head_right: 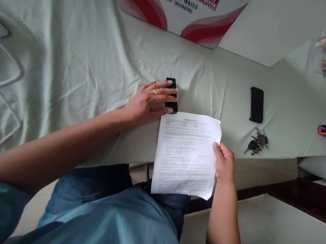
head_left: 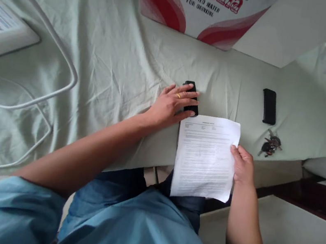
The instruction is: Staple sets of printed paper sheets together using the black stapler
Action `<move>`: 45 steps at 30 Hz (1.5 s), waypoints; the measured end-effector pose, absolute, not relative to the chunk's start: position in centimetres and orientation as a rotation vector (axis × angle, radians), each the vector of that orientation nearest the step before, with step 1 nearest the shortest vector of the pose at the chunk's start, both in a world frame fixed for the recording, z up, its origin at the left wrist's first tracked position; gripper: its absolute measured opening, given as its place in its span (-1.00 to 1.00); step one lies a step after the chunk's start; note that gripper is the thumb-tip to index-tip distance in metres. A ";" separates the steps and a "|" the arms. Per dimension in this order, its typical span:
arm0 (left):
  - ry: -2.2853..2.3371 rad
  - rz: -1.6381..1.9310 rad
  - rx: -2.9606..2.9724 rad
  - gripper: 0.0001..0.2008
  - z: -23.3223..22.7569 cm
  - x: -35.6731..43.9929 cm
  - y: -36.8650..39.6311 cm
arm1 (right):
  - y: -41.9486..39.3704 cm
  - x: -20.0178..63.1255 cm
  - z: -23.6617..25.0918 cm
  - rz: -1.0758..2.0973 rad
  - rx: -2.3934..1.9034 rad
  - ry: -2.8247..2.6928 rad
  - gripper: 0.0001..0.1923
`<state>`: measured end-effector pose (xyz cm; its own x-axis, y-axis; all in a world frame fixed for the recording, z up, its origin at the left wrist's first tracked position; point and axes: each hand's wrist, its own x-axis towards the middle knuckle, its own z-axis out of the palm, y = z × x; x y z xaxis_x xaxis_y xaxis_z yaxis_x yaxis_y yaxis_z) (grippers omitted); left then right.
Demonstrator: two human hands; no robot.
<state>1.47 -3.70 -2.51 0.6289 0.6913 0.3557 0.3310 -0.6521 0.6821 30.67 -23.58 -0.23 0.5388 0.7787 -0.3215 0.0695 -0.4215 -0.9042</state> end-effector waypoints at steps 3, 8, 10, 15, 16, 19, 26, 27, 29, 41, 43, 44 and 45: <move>1.009 0.964 2.332 -0.68 -2.6 1.1 -3.3 | -26.0 30.5 -0.6 0.911 -1.849 -0.607 -0.58; 1.349 1.156 2.128 -0.64 -3.2 0.4 -2.1 | -28.4 29.7 -1.4 0.837 -1.820 -0.435 -0.51; 1.284 1.141 2.139 -0.62 -3.2 0.4 -2.3 | -28.4 29.3 -1.7 0.826 -1.800 -0.423 -0.51; 0.891 0.891 2.405 -0.65 -2.7 1.2 -3.9 | -27.8 28.6 -1.8 0.835 -1.789 -0.493 -0.57; 0.892 0.871 2.415 -0.65 -2.6 1.4 -4.1 | -27.8 28.6 -1.8 0.843 -1.786 -0.502 -0.58; 0.983 0.861 2.390 -0.58 -2.2 2.1 -3.4 | -27.7 28.6 -1.7 0.867 -1.764 -0.502 -0.63; 0.980 0.910 2.256 -0.60 -2.6 3.4 3.4 | -26.9 28.3 -1.3 0.863 -1.772 -0.472 -0.58; 0.988 0.919 2.210 -0.59 -3.1 3.3 4.0 | -26.7 28.3 -1.2 0.867 -1.768 -0.484 -0.58; 1.030 0.951 2.121 -0.49 -3.9 2.6 4.4 | -26.2 28.4 -1.0 0.871 -1.758 -0.508 -0.59; 1.129 0.583 2.507 -0.49 -3.2 -3.9 -4.9 | -18.2 31.3 -0.6 0.814 -1.697 -0.669 -0.55; 1.129 0.627 2.484 -0.48 -3.3 -4.8 -6.0 | -18.1 31.8 -1.5 0.785 -1.764 -0.701 -0.54; 1.128 0.638 2.478 -0.48 -3.3 -5.2 -6.5 | -18.3 32.0 -2.0 0.747 -1.809 -0.729 -0.53; 1.136 0.640 2.475 -0.47 -3.3 -5.6 -7.0 | -18.7 32.1 -2.4 0.694 -1.854 -0.763 -0.51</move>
